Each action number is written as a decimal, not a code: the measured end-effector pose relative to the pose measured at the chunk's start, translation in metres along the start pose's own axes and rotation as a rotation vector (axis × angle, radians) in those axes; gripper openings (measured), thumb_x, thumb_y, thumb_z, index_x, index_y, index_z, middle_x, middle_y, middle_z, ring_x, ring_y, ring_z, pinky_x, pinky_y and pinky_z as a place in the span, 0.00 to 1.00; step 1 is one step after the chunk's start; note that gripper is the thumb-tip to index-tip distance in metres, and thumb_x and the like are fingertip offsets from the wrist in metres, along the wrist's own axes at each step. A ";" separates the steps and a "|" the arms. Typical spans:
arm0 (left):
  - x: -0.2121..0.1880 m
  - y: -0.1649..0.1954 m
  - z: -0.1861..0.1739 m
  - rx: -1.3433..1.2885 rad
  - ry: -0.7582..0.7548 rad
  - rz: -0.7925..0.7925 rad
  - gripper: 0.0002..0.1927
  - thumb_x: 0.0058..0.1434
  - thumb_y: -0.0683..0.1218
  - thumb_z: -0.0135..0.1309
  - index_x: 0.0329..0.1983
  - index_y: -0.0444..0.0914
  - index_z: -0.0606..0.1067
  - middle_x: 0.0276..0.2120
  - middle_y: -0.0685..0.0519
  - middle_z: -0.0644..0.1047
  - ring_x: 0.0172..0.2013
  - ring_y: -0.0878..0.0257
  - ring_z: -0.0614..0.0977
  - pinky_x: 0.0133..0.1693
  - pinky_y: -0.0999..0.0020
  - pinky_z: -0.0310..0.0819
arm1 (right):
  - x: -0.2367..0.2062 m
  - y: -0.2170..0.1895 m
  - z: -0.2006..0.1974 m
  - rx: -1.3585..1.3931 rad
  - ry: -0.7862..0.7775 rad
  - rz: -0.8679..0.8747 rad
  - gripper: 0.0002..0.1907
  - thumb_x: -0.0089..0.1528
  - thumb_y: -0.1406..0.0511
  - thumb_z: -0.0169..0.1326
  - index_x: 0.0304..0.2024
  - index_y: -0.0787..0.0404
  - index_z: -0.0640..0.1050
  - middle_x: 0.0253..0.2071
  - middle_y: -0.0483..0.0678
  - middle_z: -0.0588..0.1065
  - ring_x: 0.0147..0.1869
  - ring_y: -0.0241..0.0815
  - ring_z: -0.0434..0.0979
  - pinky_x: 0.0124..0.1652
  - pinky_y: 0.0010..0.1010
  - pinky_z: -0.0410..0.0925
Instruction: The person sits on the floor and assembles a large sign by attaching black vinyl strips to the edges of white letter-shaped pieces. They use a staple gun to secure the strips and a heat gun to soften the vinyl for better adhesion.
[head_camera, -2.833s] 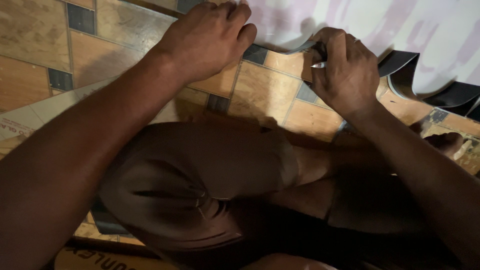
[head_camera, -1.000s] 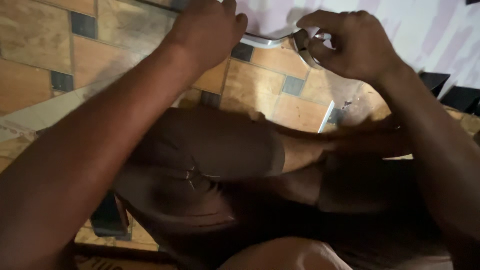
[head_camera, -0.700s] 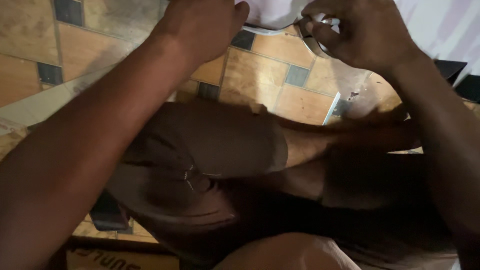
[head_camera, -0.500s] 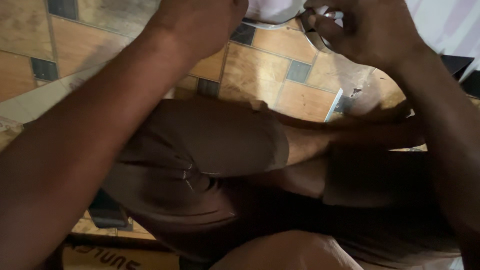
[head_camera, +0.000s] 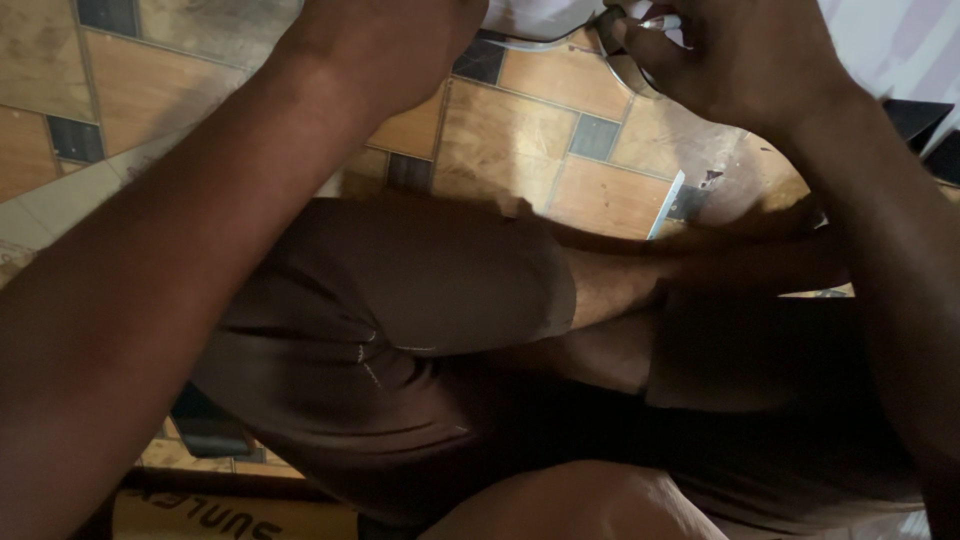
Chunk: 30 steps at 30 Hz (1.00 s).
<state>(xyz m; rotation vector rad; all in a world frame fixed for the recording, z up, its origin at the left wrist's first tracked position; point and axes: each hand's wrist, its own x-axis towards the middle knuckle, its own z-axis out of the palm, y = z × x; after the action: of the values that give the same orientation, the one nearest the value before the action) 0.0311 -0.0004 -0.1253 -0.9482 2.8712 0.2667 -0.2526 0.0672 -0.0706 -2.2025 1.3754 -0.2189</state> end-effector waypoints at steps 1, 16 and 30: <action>-0.001 0.001 -0.002 -0.212 -0.027 -0.099 0.12 0.75 0.42 0.47 0.42 0.34 0.80 0.23 0.47 0.80 0.18 0.62 0.80 0.20 0.70 0.74 | 0.000 0.001 0.000 -0.001 0.004 -0.009 0.06 0.72 0.68 0.60 0.50 0.62 0.80 0.39 0.48 0.80 0.31 0.37 0.76 0.31 0.28 0.69; 0.008 0.007 -0.017 -0.482 0.003 -0.228 0.16 0.78 0.46 0.42 0.46 0.32 0.78 0.26 0.46 0.80 0.21 0.60 0.82 0.25 0.67 0.77 | 0.003 0.007 -0.001 -0.106 0.097 -0.059 0.07 0.70 0.68 0.61 0.50 0.62 0.78 0.39 0.49 0.81 0.38 0.42 0.81 0.36 0.32 0.71; 0.010 0.001 -0.003 0.124 -0.069 0.043 0.15 0.68 0.39 0.48 0.56 0.34 0.76 0.35 0.47 0.82 0.29 0.59 0.84 0.25 0.66 0.79 | 0.004 0.011 0.003 0.144 0.098 -0.005 0.06 0.70 0.72 0.62 0.49 0.66 0.79 0.42 0.51 0.79 0.39 0.38 0.79 0.36 0.26 0.72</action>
<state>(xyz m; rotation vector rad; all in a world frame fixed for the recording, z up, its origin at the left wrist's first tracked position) 0.0226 -0.0054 -0.1240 -0.8394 2.8106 0.1201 -0.2583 0.0612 -0.0794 -2.1008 1.3609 -0.4193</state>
